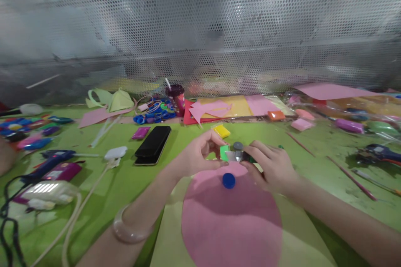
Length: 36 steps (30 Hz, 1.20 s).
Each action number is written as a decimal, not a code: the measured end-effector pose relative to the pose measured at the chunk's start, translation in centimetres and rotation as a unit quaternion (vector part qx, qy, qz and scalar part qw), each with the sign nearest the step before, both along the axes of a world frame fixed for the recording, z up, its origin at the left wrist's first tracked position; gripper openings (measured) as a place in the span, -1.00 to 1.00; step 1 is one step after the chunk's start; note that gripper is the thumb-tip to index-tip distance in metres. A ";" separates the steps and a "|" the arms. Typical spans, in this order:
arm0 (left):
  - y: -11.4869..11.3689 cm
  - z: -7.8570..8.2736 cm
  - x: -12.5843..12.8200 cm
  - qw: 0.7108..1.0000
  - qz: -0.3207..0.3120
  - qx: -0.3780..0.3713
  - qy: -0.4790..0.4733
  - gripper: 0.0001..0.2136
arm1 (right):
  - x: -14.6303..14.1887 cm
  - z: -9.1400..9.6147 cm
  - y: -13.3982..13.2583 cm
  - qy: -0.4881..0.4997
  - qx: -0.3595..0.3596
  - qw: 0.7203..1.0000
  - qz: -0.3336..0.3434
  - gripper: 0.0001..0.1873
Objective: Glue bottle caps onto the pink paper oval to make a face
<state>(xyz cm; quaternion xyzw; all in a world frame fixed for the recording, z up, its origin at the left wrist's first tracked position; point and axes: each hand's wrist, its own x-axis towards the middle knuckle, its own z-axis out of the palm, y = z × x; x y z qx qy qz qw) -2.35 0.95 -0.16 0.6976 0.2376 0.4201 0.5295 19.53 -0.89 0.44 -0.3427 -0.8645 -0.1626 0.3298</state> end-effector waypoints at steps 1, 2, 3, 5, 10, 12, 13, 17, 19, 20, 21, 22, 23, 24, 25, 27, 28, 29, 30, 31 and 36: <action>-0.1 -0.1 0.1 1.000 -0.014 -0.004 -0.001 -0.68 | 0.3 0.1 0.3 0.021 -0.004 1.000 -0.017 -0.78; -0.1 -0.2 0.2 1.000 -0.028 -0.012 -0.001 -0.68 | 0.6 0.2 0.5 0.045 -0.004 0.998 -0.034 -0.79; -0.2 -0.2 0.3 0.999 -0.042 -0.020 -0.001 -0.69 | 1.0 0.4 0.8 0.067 0.000 0.996 -0.050 -0.81; -0.2 -0.3 0.5 0.998 -0.047 -0.029 -0.007 -0.68 | 1.5 0.8 1.1 0.093 0.022 0.994 -0.060 -0.83; 0.1 -0.2 0.4 0.999 0.013 0.001 -0.049 -0.65 | 1.2 0.7 0.5 0.035 0.053 0.998 -0.006 -0.83; 0.2 -0.2 0.3 0.999 0.015 0.014 -0.049 -0.64 | 0.8 0.5 0.1 -0.010 0.052 0.998 0.018 -0.80; 0.2 -0.2 0.3 0.999 0.014 0.016 -0.044 -0.64 | 0.7 0.5 -0.1 -0.025 0.054 0.998 0.027 -0.78; -0.1 -0.1 0.4 0.999 -0.001 0.009 -0.033 -0.65 | 0.4 0.7 -0.3 -0.053 0.071 0.995 0.040 -0.71; -0.2 0.0 0.5 0.999 -0.013 0.003 -0.042 -0.67 | 0.3 0.8 -0.3 -0.057 0.075 0.995 0.041 -0.69; -0.3 0.0 0.5 0.999 -0.017 -0.001 -0.046 -0.67 | 0.3 0.9 -0.3 -0.058 0.074 0.995 0.041 -0.68; -0.3 0.0 0.5 0.999 -0.019 -0.006 -0.050 -0.68 | 0.3 0.9 -0.3 -0.059 0.074 0.995 0.041 -0.68; -0.3 0.0 0.5 0.998 -0.019 -0.010 -0.053 -0.68 | 0.3 0.8 -0.3 -0.059 0.073 0.995 0.040 -0.69; -0.3 0.0 0.5 0.998 -0.018 -0.014 -0.055 -0.67 | 0.2 0.8 -0.3 -0.058 0.072 0.995 0.039 -0.69; -0.3 0.0 0.5 0.998 -0.017 -0.017 -0.055 -0.67 | 0.2 0.7 -0.3 -0.057 0.071 0.995 0.039 -0.70; -0.3 -0.1 0.6 0.998 -0.019 -0.018 -0.056 -0.67 | 0.1 0.7 -0.3 -0.054 0.071 0.995 0.039 -0.71; -0.3 -0.1 0.6 0.998 -0.025 -0.013 -0.060 -0.67 | 0.0 0.6 -0.4 -0.048 0.068 0.996 0.038 -0.72; -0.3 -0.1 0.6 0.998 -0.026 -0.010 -0.062 -0.68 | 0.0 0.6 -0.4 -0.045 0.064 0.996 0.036 -0.72; -0.4 -0.1 0.7 0.997 -0.026 -0.006 -0.066 -0.69 | 0.0 0.5 -0.3 -0.040 0.056 0.997 0.032 -0.73; -0.5 -0.2 0.8 0.997 -0.025 -0.003 -0.072 -0.70 | 0.0 0.5 -0.3 -0.032 0.045 0.998 0.025 -0.75; -0.6 -0.2 0.9 0.997 -0.027 -0.002 -0.075 -0.71 | 0.1 0.4 -0.2 -0.022 0.034 0.999 0.017 -0.77; -0.9 -0.3 1.2 0.997 -0.040 -0.018 -0.057 -0.70 | 1.1 0.1 0.7 0.062 0.065 0.995 0.035 -0.87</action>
